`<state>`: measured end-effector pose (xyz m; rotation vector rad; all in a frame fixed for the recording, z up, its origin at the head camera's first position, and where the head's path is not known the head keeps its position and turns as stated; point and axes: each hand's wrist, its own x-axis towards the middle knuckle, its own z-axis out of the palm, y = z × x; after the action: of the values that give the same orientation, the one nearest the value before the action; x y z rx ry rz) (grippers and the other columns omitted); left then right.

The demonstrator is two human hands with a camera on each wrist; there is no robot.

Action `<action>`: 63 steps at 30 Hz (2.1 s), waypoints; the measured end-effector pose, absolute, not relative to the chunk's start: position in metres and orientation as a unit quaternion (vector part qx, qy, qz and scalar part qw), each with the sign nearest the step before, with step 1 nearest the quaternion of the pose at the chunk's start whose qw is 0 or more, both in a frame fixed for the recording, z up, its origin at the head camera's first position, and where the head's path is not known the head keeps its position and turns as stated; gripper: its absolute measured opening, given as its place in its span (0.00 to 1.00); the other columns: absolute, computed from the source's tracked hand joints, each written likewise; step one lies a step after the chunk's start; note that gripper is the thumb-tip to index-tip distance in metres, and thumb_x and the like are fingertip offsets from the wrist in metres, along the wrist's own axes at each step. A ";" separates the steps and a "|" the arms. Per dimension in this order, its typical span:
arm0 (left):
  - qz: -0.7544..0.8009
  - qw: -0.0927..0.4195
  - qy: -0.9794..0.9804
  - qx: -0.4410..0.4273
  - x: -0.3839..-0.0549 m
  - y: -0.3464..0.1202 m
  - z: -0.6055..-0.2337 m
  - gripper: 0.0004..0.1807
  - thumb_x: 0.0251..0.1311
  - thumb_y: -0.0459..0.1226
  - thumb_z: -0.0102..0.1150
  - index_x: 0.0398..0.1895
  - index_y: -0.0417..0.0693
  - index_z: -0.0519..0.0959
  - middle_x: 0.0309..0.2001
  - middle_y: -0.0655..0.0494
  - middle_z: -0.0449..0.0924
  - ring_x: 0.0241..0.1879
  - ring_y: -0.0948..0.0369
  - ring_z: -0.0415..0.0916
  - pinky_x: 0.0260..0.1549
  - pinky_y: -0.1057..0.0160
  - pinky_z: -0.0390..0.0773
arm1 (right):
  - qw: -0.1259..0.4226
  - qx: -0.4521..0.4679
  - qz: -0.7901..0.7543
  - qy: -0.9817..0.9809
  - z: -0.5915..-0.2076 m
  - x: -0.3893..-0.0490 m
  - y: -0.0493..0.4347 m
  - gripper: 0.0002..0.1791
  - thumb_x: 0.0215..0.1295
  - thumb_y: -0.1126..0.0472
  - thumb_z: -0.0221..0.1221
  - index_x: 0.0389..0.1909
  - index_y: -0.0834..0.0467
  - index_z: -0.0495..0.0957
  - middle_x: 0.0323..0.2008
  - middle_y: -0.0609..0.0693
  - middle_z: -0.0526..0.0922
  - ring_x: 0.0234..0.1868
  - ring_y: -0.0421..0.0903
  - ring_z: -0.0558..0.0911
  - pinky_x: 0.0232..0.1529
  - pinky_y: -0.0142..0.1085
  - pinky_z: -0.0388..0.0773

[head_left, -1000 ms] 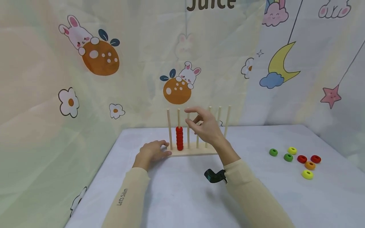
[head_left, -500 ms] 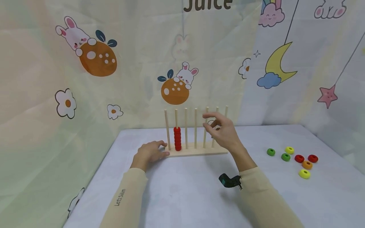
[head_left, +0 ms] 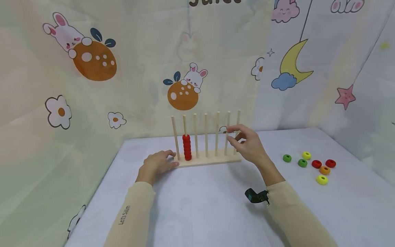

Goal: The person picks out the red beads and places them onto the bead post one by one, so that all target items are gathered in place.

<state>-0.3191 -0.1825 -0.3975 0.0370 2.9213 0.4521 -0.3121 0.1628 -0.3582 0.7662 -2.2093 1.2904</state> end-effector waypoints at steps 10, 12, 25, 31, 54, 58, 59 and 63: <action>0.148 0.088 0.985 0.020 -0.318 -0.183 -0.399 0.32 0.65 0.57 0.63 0.72 0.66 0.72 0.69 0.45 0.74 0.64 0.34 0.68 0.59 0.32 0.70 | 0.224 0.248 0.415 -0.846 -0.371 -0.308 0.201 0.15 0.69 0.64 0.66 0.55 0.53 0.81 0.50 0.52 0.85 0.31 0.43 0.83 0.25 0.34 0.80; 0.149 0.090 0.985 0.015 -0.318 -0.183 -0.400 0.33 0.65 0.57 0.63 0.72 0.66 0.72 0.69 0.45 0.73 0.65 0.35 0.68 0.59 0.32 0.70 | 0.222 0.238 0.413 -0.851 -0.375 -0.307 0.210 0.15 0.69 0.64 0.65 0.55 0.53 0.81 0.50 0.53 0.85 0.31 0.42 0.83 0.26 0.33 0.80; 0.152 0.092 0.984 0.006 -0.321 -0.184 -0.400 0.33 0.64 0.58 0.64 0.72 0.67 0.72 0.70 0.45 0.73 0.65 0.37 0.69 0.59 0.31 0.71 | 0.225 0.185 0.377 -0.879 -0.388 -0.297 0.266 0.15 0.71 0.62 0.64 0.57 0.54 0.79 0.51 0.54 0.84 0.33 0.35 0.82 0.27 0.31 0.80; 0.154 0.095 0.984 0.003 -0.321 -0.185 -0.400 0.32 0.64 0.57 0.65 0.72 0.67 0.72 0.70 0.46 0.73 0.65 0.36 0.68 0.59 0.31 0.70 | 0.228 0.169 0.352 -0.892 -0.389 -0.295 0.286 0.16 0.71 0.61 0.65 0.57 0.54 0.80 0.51 0.53 0.84 0.34 0.31 0.80 0.27 0.30 0.79; 0.155 0.097 0.983 0.006 -0.320 -0.185 -0.398 0.32 0.64 0.57 0.66 0.71 0.67 0.73 0.70 0.47 0.73 0.67 0.39 0.68 0.59 0.31 0.71 | 0.235 0.120 0.312 -0.913 -0.399 -0.273 0.350 0.18 0.69 0.60 0.66 0.58 0.58 0.79 0.51 0.56 0.82 0.39 0.19 0.73 0.39 0.14 0.70; 0.151 0.095 0.984 0.010 -0.321 -0.185 -0.398 0.32 0.64 0.57 0.66 0.71 0.67 0.73 0.69 0.47 0.74 0.67 0.39 0.68 0.60 0.32 0.70 | 0.230 0.103 0.297 -0.921 -0.404 -0.270 0.365 0.19 0.69 0.59 0.66 0.58 0.59 0.78 0.52 0.58 0.82 0.39 0.16 0.70 0.38 0.15 0.70; 0.150 0.094 0.984 0.013 -0.322 -0.185 -0.398 0.32 0.64 0.57 0.65 0.71 0.67 0.73 0.69 0.48 0.74 0.67 0.39 0.69 0.59 0.32 0.71 | 0.229 0.101 0.293 -0.923 -0.405 -0.269 0.369 0.19 0.70 0.59 0.66 0.58 0.59 0.78 0.53 0.59 0.82 0.39 0.15 0.70 0.38 0.15 0.70; 0.156 0.093 0.983 0.018 -0.321 -0.183 -0.397 0.31 0.64 0.57 0.65 0.71 0.67 0.73 0.69 0.48 0.74 0.67 0.39 0.68 0.59 0.32 0.71 | 0.220 0.094 0.285 -0.928 -0.408 -0.264 0.387 0.19 0.69 0.59 0.66 0.58 0.60 0.78 0.53 0.62 0.82 0.40 0.14 0.69 0.38 0.15 0.70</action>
<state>-0.3213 -0.1831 -0.3966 0.0531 2.9191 0.4620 -0.2638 0.3872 -0.4085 0.2614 -2.5684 0.7871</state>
